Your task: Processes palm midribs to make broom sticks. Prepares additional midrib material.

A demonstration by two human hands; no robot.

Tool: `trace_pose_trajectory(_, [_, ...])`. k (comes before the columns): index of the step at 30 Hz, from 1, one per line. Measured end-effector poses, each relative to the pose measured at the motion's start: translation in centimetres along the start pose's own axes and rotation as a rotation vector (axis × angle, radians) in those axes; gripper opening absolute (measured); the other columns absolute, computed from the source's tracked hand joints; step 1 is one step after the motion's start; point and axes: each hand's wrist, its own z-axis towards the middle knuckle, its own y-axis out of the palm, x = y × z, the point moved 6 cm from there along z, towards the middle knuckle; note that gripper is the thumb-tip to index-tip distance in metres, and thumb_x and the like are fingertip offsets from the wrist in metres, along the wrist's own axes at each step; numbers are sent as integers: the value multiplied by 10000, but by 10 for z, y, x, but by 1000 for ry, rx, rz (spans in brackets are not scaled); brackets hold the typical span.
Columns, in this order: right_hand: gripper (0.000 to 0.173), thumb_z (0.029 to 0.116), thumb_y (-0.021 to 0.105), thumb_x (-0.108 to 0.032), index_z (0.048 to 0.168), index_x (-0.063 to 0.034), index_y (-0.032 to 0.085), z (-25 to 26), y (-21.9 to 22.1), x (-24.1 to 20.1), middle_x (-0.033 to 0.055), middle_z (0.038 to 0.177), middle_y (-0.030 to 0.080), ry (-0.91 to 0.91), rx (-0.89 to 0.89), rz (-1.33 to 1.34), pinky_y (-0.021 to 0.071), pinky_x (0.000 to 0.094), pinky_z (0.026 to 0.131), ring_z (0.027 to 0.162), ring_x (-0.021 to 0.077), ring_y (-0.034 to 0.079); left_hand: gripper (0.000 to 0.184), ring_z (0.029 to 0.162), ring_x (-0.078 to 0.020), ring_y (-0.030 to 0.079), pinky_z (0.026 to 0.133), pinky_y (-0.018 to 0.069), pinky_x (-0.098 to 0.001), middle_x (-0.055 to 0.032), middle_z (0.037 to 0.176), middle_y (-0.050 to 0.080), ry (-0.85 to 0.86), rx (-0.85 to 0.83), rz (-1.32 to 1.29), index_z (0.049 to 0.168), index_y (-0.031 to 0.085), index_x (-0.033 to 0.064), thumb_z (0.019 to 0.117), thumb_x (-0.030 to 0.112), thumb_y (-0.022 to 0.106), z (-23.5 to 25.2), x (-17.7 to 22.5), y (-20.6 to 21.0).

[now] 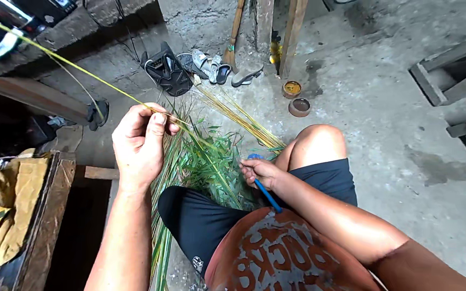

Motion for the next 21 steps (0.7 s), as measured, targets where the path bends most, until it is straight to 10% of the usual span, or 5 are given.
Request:
trace_pose_trajectory(10, [242,930,737,-266,1022,-50,680,-106,43,-83,-3,712,599,-831,-114,-928,473,244,480,523,76,536,133,685,-160,701,647,617,-306,-90,871,712,-724,155,-477,1078,604,30,1076,106,494,-27,-76,87])
trace_pose_trajectory(15, [157,922,692,-242,895,-89,707,-140,15,-72,-21,696,618,-781,35,-1190,485,268,554,584,65,564,157,618,-122,646,552,546,-234,-106,840,691,-1046,161,-800,1073,583,-18,1080,99,477,-58,-111,141])
trace_pose_trajectory(21, [147,892,709,-297,888,-151,730,-245,-78,-61,-67,676,644,-789,35,-1312,464,225,478,533,14,552,178,532,-78,553,509,489,-205,-30,718,626,-1107,288,-823,978,613,26,1048,126,484,-24,-166,112])
